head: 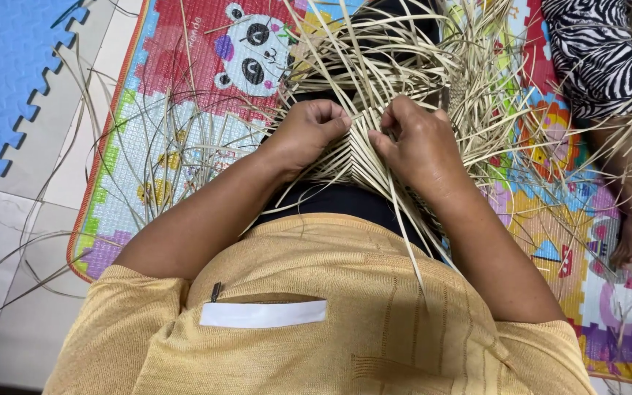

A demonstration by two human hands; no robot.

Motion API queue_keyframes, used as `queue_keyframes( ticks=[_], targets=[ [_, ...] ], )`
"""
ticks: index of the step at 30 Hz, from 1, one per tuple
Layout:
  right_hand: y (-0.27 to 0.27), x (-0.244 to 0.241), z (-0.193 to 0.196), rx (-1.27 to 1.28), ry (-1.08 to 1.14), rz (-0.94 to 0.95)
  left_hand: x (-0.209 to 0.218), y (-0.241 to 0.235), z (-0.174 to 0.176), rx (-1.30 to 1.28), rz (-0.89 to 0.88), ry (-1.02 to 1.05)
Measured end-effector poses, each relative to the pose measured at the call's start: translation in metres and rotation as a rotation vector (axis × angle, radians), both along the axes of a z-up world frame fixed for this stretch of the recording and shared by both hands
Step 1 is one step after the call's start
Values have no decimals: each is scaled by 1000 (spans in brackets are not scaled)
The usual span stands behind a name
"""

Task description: A person is weaving dried natural fibers into a mat or basket while sitting on a foam mat on the floor.

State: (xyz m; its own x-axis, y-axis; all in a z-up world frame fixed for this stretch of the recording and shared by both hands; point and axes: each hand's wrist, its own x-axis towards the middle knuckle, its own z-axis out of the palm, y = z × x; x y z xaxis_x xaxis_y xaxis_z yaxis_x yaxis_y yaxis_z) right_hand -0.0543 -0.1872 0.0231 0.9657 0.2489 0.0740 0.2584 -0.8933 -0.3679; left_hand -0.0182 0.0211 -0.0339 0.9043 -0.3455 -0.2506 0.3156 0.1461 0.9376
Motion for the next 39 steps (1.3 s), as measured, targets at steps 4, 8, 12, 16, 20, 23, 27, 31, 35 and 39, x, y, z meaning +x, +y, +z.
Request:
queue_keyframes(
  ticks=[4, 8, 12, 16, 20, 23, 27, 31, 35, 39],
  targets=[
    [0, 10, -18, -180, -463, 170, -3, 2, 8, 45, 11, -101],
    [-3, 28, -25, -112, -586, 347, -2, -2, -4, 142, 20, -257],
    [-1, 36, -16, 116, -298, 342, -2, -1, -9, 236, 77, -529],
    [4, 30, -11, 171, -284, 387, -4, 2, 2, 288, 36, -566],
    [-4, 17, -13, -54, -487, 448, -3, 0, 1, 75, -3, -203],
    [3, 8, 6, -103, -501, 436, -2, -1, 4, 54, 10, -196],
    [7, 7, 14, -143, -471, 427, 0, -6, -5, 108, 57, -225],
    [8, 36, -11, -153, -626, 446, -5, -16, -9, 279, 147, -570],
    [33, 39, 16, -127, -472, 327, -4, -16, -12, 345, 135, -755],
    [21, 36, 24, -75, -455, 332, 1, -12, -6, 62, -8, -184]
  ],
)
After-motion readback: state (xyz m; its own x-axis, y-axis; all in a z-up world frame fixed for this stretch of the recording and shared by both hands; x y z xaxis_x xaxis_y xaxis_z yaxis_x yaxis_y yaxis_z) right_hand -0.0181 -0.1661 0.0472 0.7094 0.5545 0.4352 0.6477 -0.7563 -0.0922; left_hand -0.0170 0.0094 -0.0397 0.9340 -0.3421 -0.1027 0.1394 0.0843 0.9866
